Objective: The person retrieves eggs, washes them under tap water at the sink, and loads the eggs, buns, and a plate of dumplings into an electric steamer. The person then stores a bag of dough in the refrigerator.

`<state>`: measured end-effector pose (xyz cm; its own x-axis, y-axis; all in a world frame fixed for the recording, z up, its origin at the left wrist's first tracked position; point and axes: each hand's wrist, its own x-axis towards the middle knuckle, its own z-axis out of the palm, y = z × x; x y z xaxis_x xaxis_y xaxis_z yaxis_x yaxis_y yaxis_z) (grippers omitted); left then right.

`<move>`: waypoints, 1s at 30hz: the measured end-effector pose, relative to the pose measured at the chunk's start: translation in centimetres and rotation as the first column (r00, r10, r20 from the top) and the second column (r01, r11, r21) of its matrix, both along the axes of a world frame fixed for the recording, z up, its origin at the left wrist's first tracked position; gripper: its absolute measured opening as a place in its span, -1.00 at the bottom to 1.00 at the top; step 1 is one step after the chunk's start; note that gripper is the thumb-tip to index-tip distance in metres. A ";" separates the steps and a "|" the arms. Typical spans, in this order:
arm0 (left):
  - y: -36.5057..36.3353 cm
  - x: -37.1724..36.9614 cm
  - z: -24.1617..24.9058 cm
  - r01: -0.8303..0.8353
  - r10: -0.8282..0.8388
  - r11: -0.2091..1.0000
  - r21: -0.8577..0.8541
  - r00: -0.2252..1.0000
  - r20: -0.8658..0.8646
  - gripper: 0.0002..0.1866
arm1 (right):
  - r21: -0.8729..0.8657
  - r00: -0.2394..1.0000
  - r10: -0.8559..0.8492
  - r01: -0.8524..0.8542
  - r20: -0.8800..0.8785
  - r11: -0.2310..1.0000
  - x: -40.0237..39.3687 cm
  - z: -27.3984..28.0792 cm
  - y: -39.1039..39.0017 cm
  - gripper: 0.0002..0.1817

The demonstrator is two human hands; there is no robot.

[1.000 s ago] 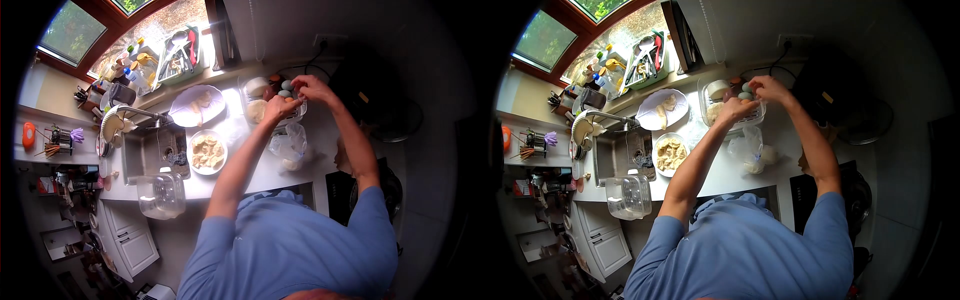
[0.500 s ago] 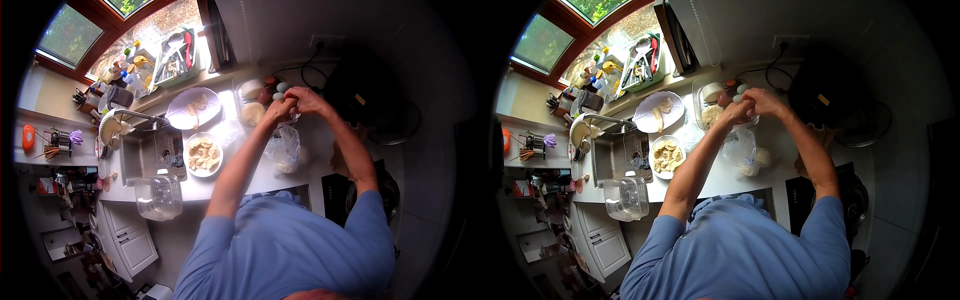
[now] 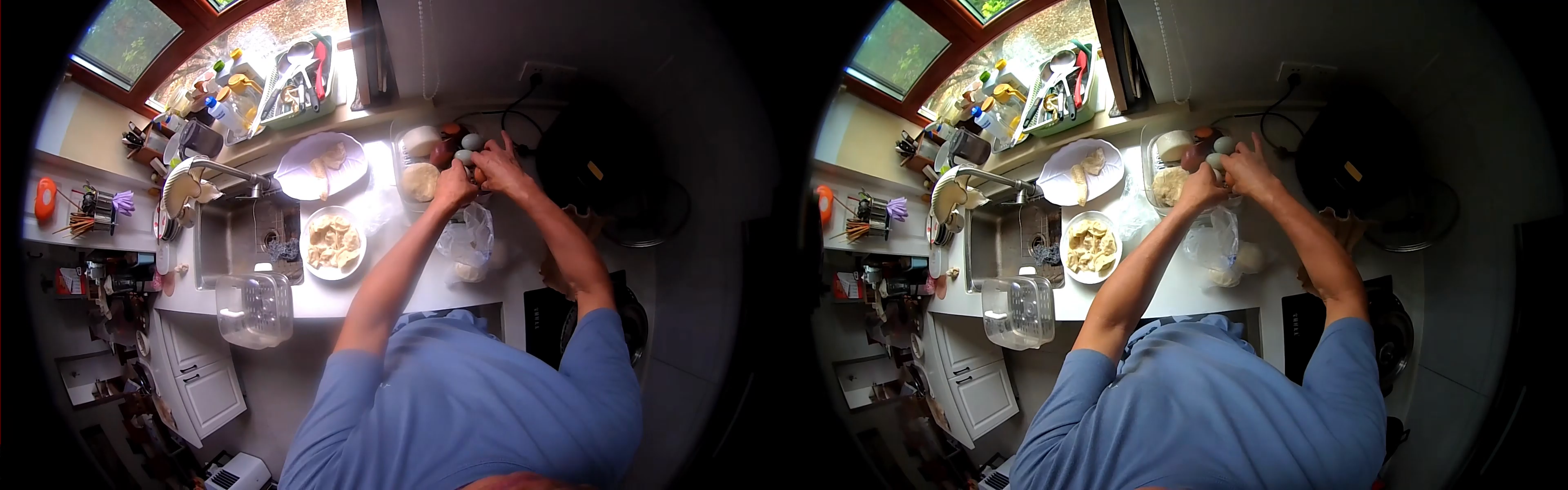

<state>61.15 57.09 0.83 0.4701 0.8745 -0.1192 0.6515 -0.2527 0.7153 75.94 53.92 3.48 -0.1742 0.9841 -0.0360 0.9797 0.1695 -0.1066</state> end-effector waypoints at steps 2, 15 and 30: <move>-0.3 -0.1 0.3 0.006 -0.006 1.000 -0.009 0.999 -0.042 -0.41 | -0.019 1.000 -0.007 0.007 0.007 1.000 -0.1 0.0 0.1 -0.58; 0.1 -0.3 0.7 0.232 -0.224 0.970 0.068 0.968 -0.110 -0.49 | 0.083 0.961 0.008 0.016 -0.276 0.996 0.6 0.8 -1.4 -0.68; -1.5 -2.9 3.9 0.297 -0.307 0.922 0.248 0.952 0.001 -0.73 | -0.097 0.764 -0.203 0.182 -0.612 0.978 -4.4 -3.7 -16.8 -0.20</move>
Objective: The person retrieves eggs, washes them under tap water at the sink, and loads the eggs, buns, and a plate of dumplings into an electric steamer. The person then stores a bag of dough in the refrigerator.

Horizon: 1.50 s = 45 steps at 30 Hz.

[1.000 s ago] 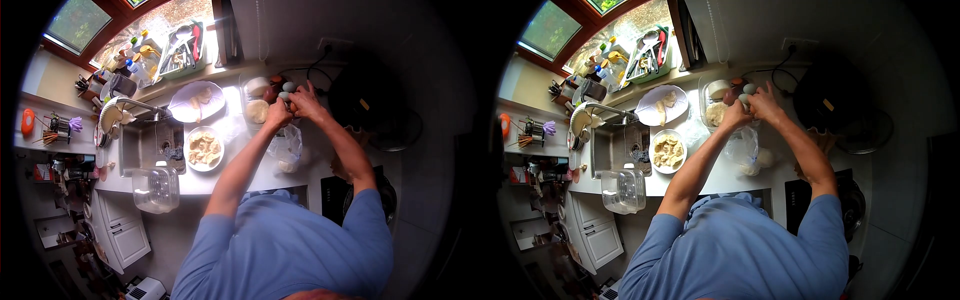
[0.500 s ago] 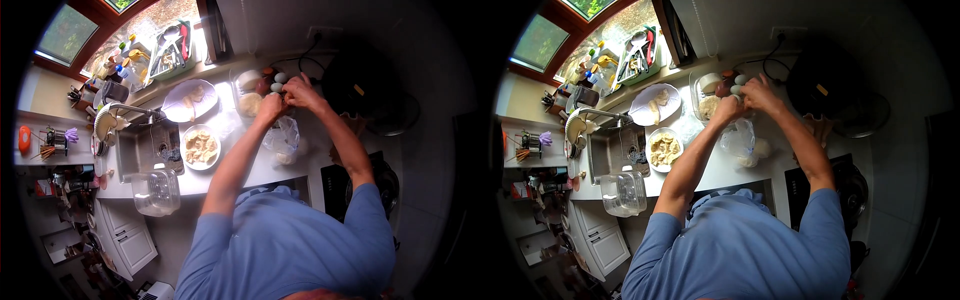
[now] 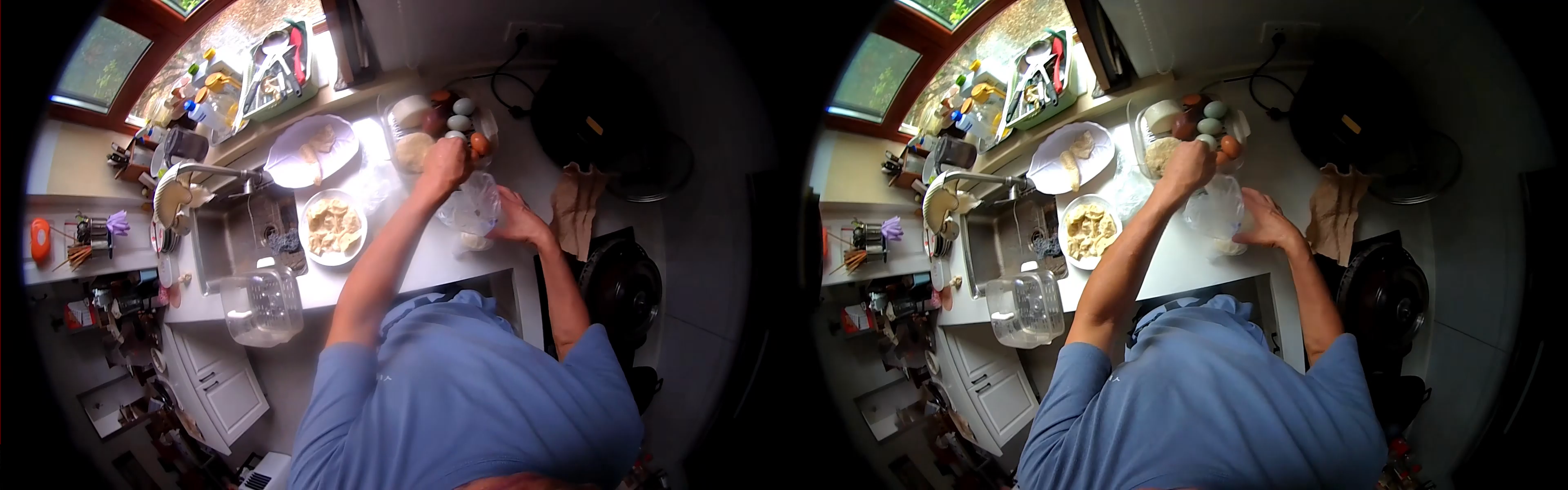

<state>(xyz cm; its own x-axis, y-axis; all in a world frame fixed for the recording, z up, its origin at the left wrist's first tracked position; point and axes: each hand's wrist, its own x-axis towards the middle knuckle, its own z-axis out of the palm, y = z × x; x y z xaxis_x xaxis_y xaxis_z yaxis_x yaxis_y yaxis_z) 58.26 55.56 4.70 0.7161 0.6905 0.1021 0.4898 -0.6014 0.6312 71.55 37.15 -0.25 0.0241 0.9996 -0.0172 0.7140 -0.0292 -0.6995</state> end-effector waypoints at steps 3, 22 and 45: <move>-2.5 -2.0 2.8 -0.042 0.028 0.997 0.072 0.982 0.187 -0.83 | 0.007 0.993 -0.096 0.096 0.069 0.995 -0.9 -5.7 -0.2 -0.41; -10.9 -34.8 -1.0 -0.312 0.376 0.859 -0.406 0.923 0.086 -0.80 | 0.025 0.944 -0.234 0.246 -0.231 0.969 -12.9 -6.6 4.1 -0.56; -17.8 -71.3 -13.7 -0.145 0.988 -0.138 -0.980 -0.084 -0.126 -0.11 | -0.423 0.595 -0.179 -0.301 -0.783 0.855 -53.2 -7.3 20.2 -0.40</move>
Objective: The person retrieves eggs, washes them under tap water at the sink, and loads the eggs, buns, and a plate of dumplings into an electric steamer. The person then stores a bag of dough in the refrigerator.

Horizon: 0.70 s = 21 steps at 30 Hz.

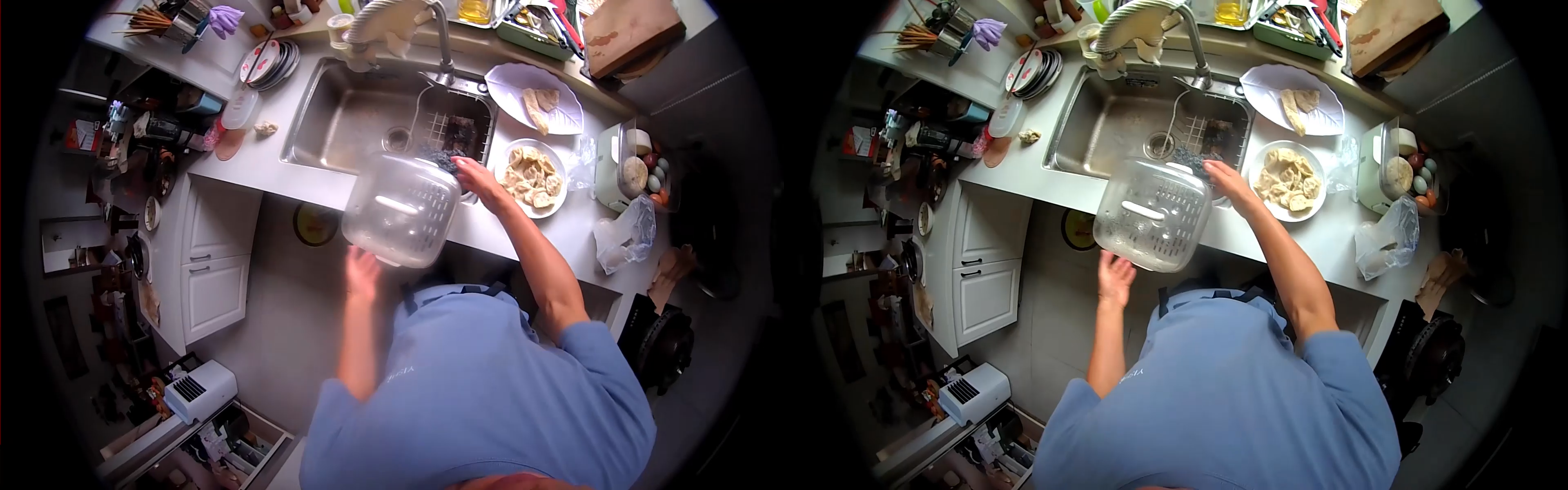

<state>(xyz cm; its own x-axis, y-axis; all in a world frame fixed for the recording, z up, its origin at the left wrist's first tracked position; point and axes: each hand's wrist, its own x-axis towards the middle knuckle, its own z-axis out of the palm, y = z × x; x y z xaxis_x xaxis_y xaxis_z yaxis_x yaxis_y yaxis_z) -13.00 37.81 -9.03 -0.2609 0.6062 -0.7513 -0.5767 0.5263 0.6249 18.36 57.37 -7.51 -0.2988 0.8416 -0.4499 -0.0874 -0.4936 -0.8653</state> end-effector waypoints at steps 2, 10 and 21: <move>-0.7 2.0 -0.3 0.059 -0.087 0.990 0.130 0.971 0.221 0.09 | 0.023 0.985 0.159 -0.158 -0.065 0.987 -2.2 -4.7 2.8 -0.30; -0.3 4.9 -0.5 -0.105 0.032 0.937 0.333 0.975 0.219 0.03 | -0.045 0.900 0.403 -0.415 -0.164 0.909 -4.6 0.0 3.6 -0.48; 7.1 13.1 15.0 0.256 -0.266 0.799 0.544 0.962 -0.061 -0.03 | 0.126 0.998 0.002 0.007 -0.068 0.992 10.5 15.7 -1.1 -0.48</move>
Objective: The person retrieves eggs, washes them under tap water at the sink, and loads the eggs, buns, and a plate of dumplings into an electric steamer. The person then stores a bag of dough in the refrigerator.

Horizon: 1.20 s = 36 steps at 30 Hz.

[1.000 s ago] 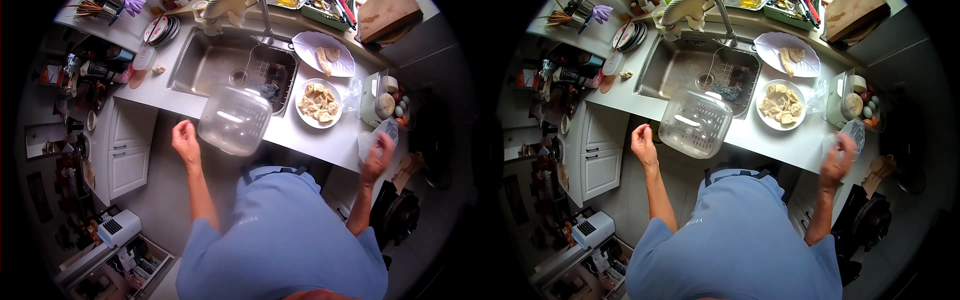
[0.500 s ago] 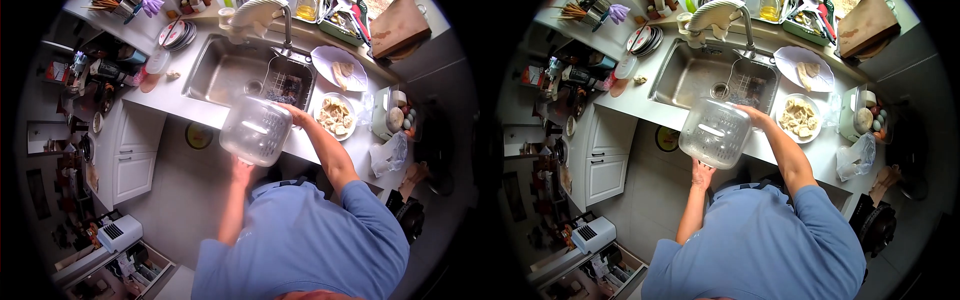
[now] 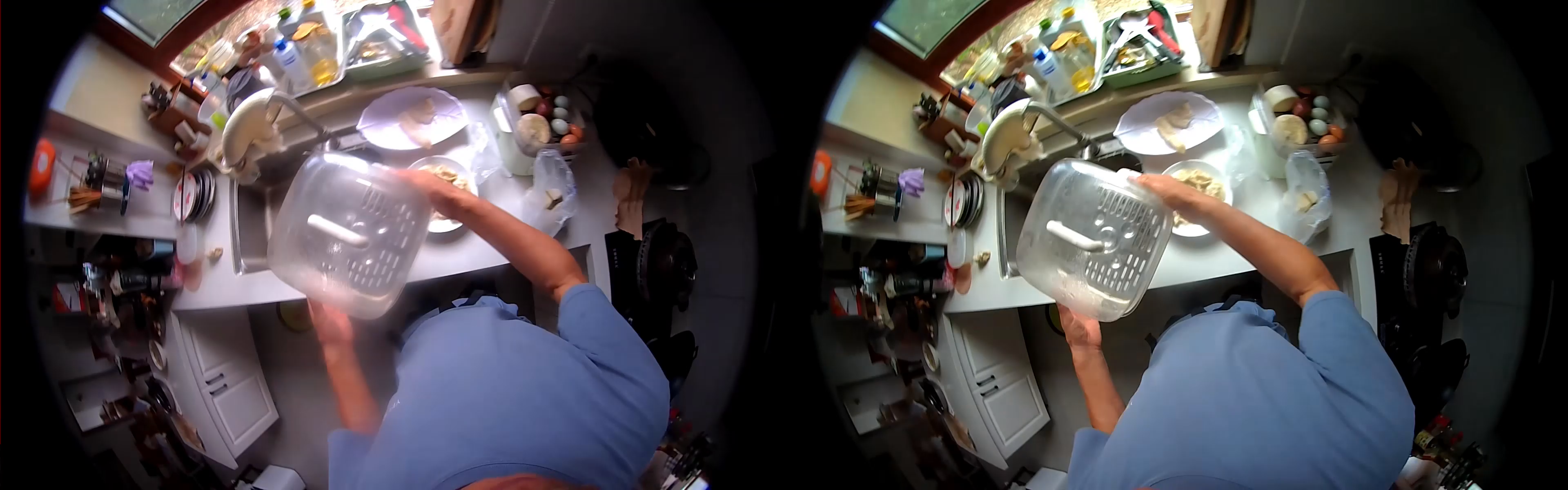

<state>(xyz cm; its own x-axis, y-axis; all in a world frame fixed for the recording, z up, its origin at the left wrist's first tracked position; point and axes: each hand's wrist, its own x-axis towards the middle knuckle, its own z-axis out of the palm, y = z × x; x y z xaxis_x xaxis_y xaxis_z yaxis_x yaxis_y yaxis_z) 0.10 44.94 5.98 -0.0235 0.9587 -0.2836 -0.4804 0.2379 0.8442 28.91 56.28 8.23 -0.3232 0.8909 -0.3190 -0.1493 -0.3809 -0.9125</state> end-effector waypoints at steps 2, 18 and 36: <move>2.2 3.3 -0.2 0.128 -0.133 0.982 0.135 0.991 0.025 -0.18 | 0.045 0.996 -0.077 0.079 -0.049 0.996 6.3 1.2 -0.7 -0.46; 19.7 44.3 4.7 0.702 -0.697 0.711 -0.037 0.711 0.092 -0.27 | 0.107 0.692 -0.701 0.720 -0.171 0.685 41.6 3.7 -4.9 -0.52; 22.4 48.2 -3.1 0.659 -0.658 0.752 0.005 0.752 -0.029 -0.36 | -0.029 0.617 -0.740 0.763 -0.267 0.646 43.3 0.4 -5.4 -0.51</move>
